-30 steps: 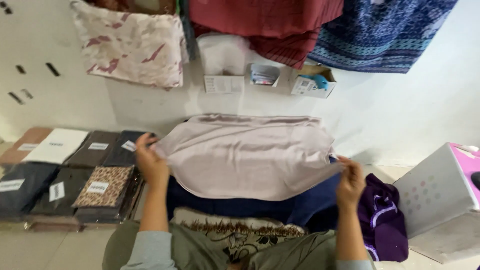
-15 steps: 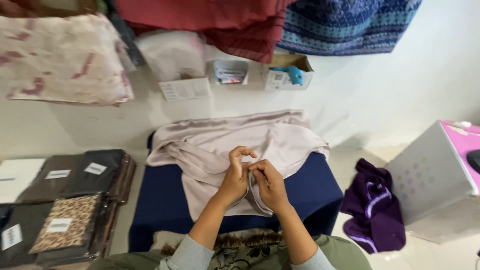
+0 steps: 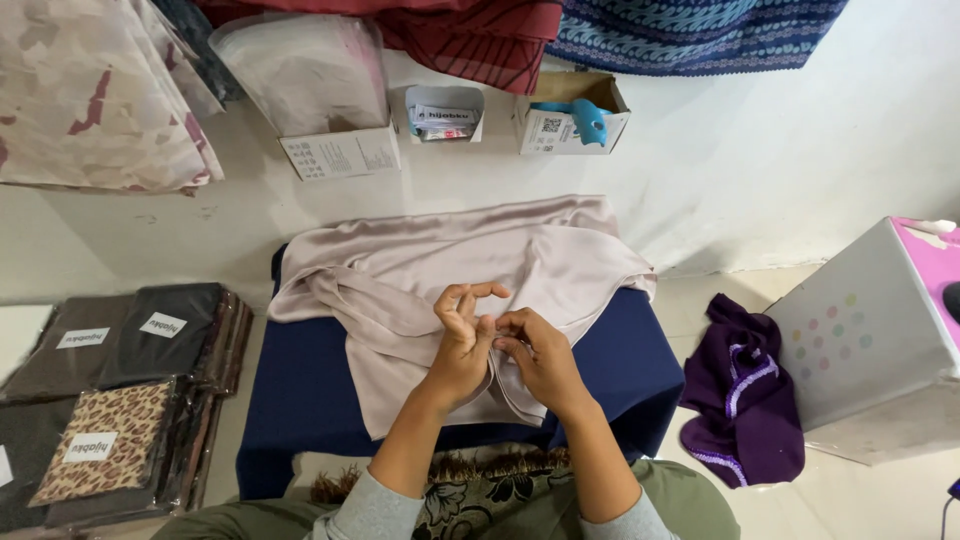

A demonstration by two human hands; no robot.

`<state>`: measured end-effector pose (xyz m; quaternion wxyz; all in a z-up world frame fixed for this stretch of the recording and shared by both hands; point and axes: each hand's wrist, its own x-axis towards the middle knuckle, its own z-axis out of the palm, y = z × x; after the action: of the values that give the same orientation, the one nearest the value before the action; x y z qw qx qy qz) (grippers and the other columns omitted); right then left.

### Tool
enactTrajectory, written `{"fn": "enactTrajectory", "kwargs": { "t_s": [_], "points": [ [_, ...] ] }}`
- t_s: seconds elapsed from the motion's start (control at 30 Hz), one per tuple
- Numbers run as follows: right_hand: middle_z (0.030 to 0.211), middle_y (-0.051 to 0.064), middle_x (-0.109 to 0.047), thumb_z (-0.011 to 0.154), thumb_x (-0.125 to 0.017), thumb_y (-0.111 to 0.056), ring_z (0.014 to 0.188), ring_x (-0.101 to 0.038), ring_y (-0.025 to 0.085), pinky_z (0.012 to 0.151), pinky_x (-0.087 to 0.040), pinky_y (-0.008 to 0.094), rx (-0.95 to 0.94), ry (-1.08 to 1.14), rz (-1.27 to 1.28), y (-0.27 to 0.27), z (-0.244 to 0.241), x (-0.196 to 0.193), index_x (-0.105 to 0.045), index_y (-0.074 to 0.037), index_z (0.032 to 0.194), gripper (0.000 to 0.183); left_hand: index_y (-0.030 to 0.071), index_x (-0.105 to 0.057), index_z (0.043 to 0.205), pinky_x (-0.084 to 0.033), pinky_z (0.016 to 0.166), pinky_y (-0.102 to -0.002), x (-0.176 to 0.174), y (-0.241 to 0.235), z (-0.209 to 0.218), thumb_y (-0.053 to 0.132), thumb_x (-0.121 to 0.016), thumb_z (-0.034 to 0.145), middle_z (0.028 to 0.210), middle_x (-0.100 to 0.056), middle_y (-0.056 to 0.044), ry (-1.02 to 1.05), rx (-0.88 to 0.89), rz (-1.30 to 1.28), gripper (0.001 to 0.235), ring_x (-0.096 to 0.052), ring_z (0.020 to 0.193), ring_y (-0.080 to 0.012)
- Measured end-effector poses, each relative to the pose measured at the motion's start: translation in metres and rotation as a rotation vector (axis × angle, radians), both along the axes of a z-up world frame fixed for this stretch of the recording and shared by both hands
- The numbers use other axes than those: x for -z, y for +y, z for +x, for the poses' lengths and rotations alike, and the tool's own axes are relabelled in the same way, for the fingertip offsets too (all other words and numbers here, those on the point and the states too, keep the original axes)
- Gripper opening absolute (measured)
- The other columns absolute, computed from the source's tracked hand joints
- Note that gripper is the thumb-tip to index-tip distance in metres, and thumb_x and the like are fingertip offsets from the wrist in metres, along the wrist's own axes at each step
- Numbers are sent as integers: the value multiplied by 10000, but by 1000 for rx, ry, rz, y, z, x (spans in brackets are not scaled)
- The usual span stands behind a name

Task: The person cleans a light-colored piece of fabric by repeatedly rolling a lint roller over its surface. They unfold, smooth, and refold the fabric multiple times to ensure all areas are cleaned. The fabric is handled by hand and placed on a low blue surface.

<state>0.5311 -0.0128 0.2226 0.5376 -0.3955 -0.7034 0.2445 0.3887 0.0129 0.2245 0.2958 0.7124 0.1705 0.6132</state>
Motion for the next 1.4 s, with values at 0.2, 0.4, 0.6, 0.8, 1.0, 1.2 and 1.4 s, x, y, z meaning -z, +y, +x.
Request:
{"fn": "enactTrajectory", "kwargs": {
  "t_s": [0.2, 0.4, 0.6, 0.8, 1.0, 1.2, 1.4],
  "points": [
    [883, 102, -687, 939, -704, -97, 781, -696, 249, 757, -577, 351, -104, -145, 135, 1, 8, -1, -758, -46, 1163, 236, 60, -137, 1394, -244, 1189, -496, -3, -7, -5, 746, -117, 975, 1408, -490, -272, 24, 110, -12, 804, -474, 1323, -387],
    [869, 91, -705, 921, -727, -88, 743, -697, 216, 724, -573, 332, -96, -109, 148, -2, 9, -6, -791, -52, 1112, 204, 5, -136, 1364, -287, 1191, -475, -17, -18, -5, 818, -77, 912, 1458, -484, -275, 168, 21, 28, 932, -506, 1326, -417],
    [921, 78, -670, 950, -705, -125, 835, -704, 281, 783, -562, 346, -37, -166, 174, 2, 10, 3, -723, -74, 997, 72, 54, -132, 1380, -402, 1114, -441, 0, -5, -1, 858, -88, 884, 1486, -460, -250, 178, 19, 22, 945, -602, 1194, -365],
    [979, 88, -569, 1026, -571, -100, 899, -654, 314, 840, -542, 377, 13, -215, 197, -1, 6, 4, -574, -70, 928, 103, 93, -127, 1444, -437, 444, -215, 23, -2, -2, 786, -291, 952, 1525, -452, -173, 141, -51, -154, 865, -513, 438, -130],
    [1069, 145, -515, 1094, -365, -154, 1077, -542, 287, 1007, -411, 380, 20, -41, 226, 10, 20, 16, -493, -46, 970, 208, 73, -690, 1047, -552, 837, -370, 40, -103, -17, 342, -663, 977, 996, -733, -88, 410, -274, 136, 279, -711, 895, -259],
    [1029, 34, -625, 1129, -304, -366, 868, -594, 156, 823, -442, 300, -42, 124, 161, 6, 32, 26, -472, -126, 1017, 314, 52, -434, 1481, -400, 1121, -497, 74, -99, -43, 645, -524, 970, 1467, -509, -181, 807, -540, -274, 789, -486, 1360, -331],
    [706, -25, -506, 1089, -457, -205, 612, -467, 96, 628, -405, 275, 73, 171, -19, 5, 43, 59, -538, -161, 984, 140, 165, -752, 1092, -541, 854, -394, 49, -98, -66, 512, -656, 940, 1077, -712, 2, 781, -573, -171, 390, -695, 998, -218]
  ]
}}
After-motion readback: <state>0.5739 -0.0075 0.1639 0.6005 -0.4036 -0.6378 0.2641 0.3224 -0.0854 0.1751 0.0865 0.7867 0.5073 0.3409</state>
